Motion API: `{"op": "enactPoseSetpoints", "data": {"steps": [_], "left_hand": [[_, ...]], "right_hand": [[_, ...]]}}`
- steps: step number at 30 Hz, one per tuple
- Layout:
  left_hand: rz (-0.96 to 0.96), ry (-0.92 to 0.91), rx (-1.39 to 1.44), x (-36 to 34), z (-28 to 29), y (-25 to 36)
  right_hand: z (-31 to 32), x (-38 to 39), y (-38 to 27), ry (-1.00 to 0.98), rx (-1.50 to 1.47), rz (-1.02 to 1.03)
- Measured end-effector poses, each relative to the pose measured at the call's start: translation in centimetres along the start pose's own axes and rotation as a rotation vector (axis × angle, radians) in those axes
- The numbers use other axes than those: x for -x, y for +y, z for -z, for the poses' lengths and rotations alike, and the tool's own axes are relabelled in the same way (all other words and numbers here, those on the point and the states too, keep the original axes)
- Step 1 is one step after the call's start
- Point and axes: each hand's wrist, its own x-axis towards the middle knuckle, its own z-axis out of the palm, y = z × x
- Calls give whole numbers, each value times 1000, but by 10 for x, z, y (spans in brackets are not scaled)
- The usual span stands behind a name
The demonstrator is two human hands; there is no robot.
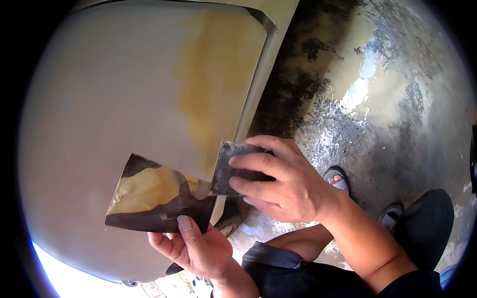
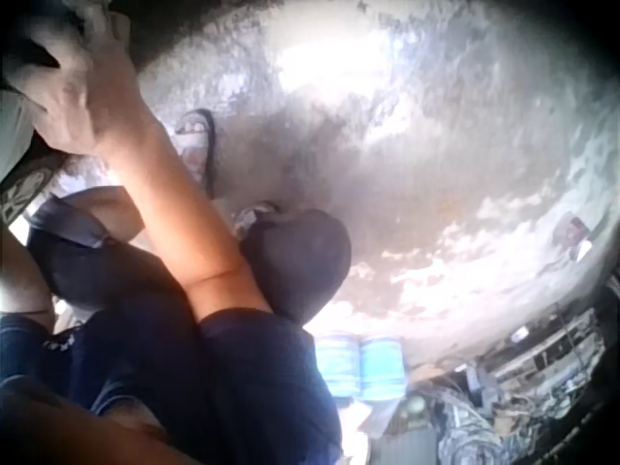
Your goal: The person applies a beige body filler to the side of a white car using a metal putty knife and spreads it evenly across the surface. The person repeatedly scoops filler from the knife and smooths it along the door panel.
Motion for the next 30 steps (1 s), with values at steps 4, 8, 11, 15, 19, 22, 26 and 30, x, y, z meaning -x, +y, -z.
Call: {"op": "enactPoseSetpoints", "data": {"steps": [4,8,11,15,19,22,26,30], "left_hand": [[-156,48,30,-12,11,4],[-146,53,-10,-8,10,1],[-129,72,-26,-7,10,-1],[-96,26,54,-7,15,-5],[-84,2,75,-8,16,-9],[-85,26,58,-10,14,-8],[-91,44,65,-10,12,-8],[-64,32,92,-9,11,-7]], "right_hand": [[-21,4,24,205,-14,-192],[-41,-11,31,311,110,-269],[-50,-21,31,341,140,-279],[-72,-21,25,366,93,-316],[-68,-6,24,254,91,-295],[-56,-7,28,299,113,-300],[-49,-27,24,337,152,-340],[-65,-14,12,235,177,-334]]}}
